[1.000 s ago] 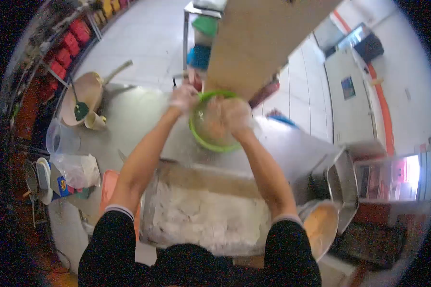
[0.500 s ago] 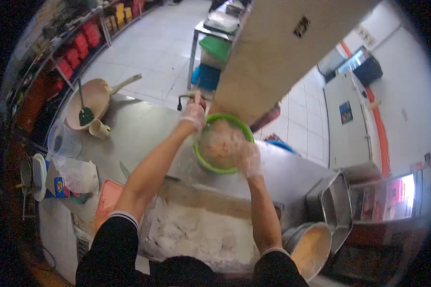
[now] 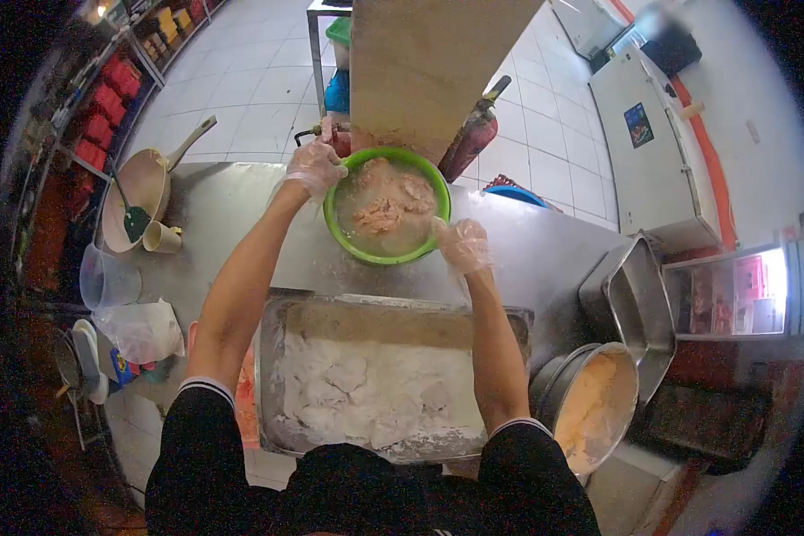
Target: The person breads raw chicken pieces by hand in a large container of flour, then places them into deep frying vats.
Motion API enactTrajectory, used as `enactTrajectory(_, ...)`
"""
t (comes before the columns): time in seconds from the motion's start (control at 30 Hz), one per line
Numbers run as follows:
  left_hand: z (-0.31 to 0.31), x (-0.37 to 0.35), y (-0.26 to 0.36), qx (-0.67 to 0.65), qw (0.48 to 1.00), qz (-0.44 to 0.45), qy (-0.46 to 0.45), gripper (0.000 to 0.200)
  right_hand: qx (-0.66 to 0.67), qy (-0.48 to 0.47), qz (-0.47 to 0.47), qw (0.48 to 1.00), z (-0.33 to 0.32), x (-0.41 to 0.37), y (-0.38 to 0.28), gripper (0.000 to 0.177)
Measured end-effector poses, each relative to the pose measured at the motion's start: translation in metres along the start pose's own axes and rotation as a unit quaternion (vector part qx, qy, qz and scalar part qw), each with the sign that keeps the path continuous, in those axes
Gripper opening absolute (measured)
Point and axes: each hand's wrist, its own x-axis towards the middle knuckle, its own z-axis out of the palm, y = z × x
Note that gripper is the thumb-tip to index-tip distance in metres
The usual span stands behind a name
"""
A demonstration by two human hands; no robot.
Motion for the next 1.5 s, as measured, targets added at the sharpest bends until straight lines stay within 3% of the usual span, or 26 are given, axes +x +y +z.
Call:
enactTrajectory(0.17,-0.013,-0.013,0.007,-0.053,0.998,-0.014,0.019,0.029,0.014,0.023,0.005,1.0,-0.005,-0.009,-0.005,0.057)
enactTrajectory(0.23,-0.032,-0.021,0.016,-0.082,0.992,-0.055,-0.075,0.029,-0.198,0.025,-0.208,0.958,-0.011,0.002,-0.001,0.058)
enactTrajectory(0.27,-0.042,-0.029,0.019,-0.08,0.991,-0.058,-0.085,0.029,-0.171,0.019,-0.107,0.979,-0.019,0.0,-0.006,0.05)
enactTrajectory(0.4,-0.064,-0.034,0.016,-0.155,0.978,-0.062,-0.123,0.029,-0.236,0.165,-0.306,0.907,-0.042,0.004,0.015,0.028)
enactTrajectory(0.5,-0.059,-0.03,-0.001,-0.12,0.985,0.007,-0.125,0.029,-0.175,0.085,-0.26,0.946,-0.08,0.002,-0.004,0.023)
enactTrajectory(0.57,-0.079,-0.043,0.008,-0.299,0.951,-0.069,-0.024,0.028,-0.108,0.091,-0.25,0.958,-0.074,-0.002,-0.005,0.02)
enactTrajectory(0.6,-0.078,-0.041,0.009,-0.298,0.952,-0.069,-0.026,0.028,-0.073,0.094,-0.246,0.962,-0.071,-0.003,-0.005,0.018)
enactTrajectory(0.67,-0.073,-0.038,0.01,-0.274,0.945,-0.138,-0.115,0.027,-0.155,0.144,-0.392,0.895,-0.062,0.007,-0.006,0.019)
enactTrajectory(0.7,-0.069,-0.047,0.01,-0.273,0.945,-0.137,-0.116,0.027,-0.078,0.079,-0.31,0.944,-0.053,0.016,-0.005,0.019)
enactTrajectory(0.73,-0.066,-0.052,0.008,-0.256,0.959,-0.098,-0.077,0.025,-0.001,0.031,-0.217,0.976,-0.049,0.019,-0.01,0.02)
enactTrajectory(0.77,-0.063,-0.045,0.001,-0.238,0.969,-0.059,-0.032,0.022,0.032,0.076,-0.224,0.971,-0.051,0.021,-0.009,0.02)
enactTrajectory(0.8,-0.053,-0.032,-0.017,-0.236,0.969,-0.058,-0.033,0.022,-0.053,0.132,-0.295,0.945,-0.051,0.018,-0.008,0.02)
enactTrajectory(0.83,-0.032,-0.021,-0.042,-0.129,0.983,0.127,0.005,0.023,-0.138,0.202,-0.353,0.903,-0.051,0.015,-0.006,0.02)
enactTrajectory(0.87,-0.023,-0.02,-0.044,-0.172,0.976,0.134,-0.019,0.023,-0.143,0.293,-0.415,0.85,-0.037,0.019,0.004,0.015)
enactTrajectory(0.9,-0.015,-0.019,-0.045,-0.214,0.966,0.139,-0.044,0.023,-0.019,0.176,-0.358,0.917,-0.018,0.04,0.021,0.014)
enactTrajectory(0.93,-0.019,-0.025,-0.035,-0.256,0.954,0.142,-0.07,0.024,0.04,0.127,-0.328,0.935,-0.023,0.044,0.023,0.014)
enactTrajectory(0.97,-0.024,-0.036,-0.03,-0.375,0.924,0.021,-0.077,0.026,0.099,0.083,-0.292,0.948,-0.028,0.048,0.025,0.013)
enactTrajectory(1.0,-0.041,-0.052,-0.017,-0.481,0.865,-0.106,-0.091,0.03,0.025,0.099,-0.281,0.954,-0.046,0.018,0.003,0.017)
enactTrajectory(1.07,-0.067,-0.072,-0.003,-0.499,0.857,-0.073,-0.105,0.035,-0.044,0.099,-0.254,0.961,-0.059,-0.014,-0.001,0.021)
enactTrajectory(1.1,-0.084,-0.088,0.005,-0.565,0.817,0.008,-0.114,0.035,0.168,0.018,-0.202,0.965,-0.063,-0.019,0.006,0.027)
enactTrajectory(1.13,-0.101,-0.097,0.014,-0.563,0.818,0.013,-0.118,0.035,0.371,-0.054,-0.144,0.916,-0.073,-0.021,0.009,0.032)
enactTrajectory(1.3,-0.127,-0.155,0.053,-0.428,0.88,0.084,-0.187,0.027,0.326,-0.039,-0.207,0.922,-0.131,-0.104,0.042,0.027)
enactTrajectory(1.4,-0.098,-0.203,0.084,-0.262,0.946,0.175,-0.077,0.033,0.239,-0.024,-0.214,0.947,-0.124,-0.134,0.091,0.022)
enactTrajectory(1.43,-0.086,-0.217,0.095,-0.254,0.941,0.22,-0.042,0.031,-0.008,0.098,-0.312,0.945,-0.119,-0.146,0.106,0.016)
enactTrajectory(1.47,-0.07,-0.226,0.102,-0.258,0.938,0.228,-0.047,0.031,-0.258,0.207,-0.381,0.863,-0.114,-0.156,0.119,0.014)
enactTrajectory(1.5,-0.052,-0.234,0.11,-0.261,0.925,0.275,0.021,0.025,-0.088,0.177,-0.317,0.927,-0.107,-0.164,0.128,0.011)
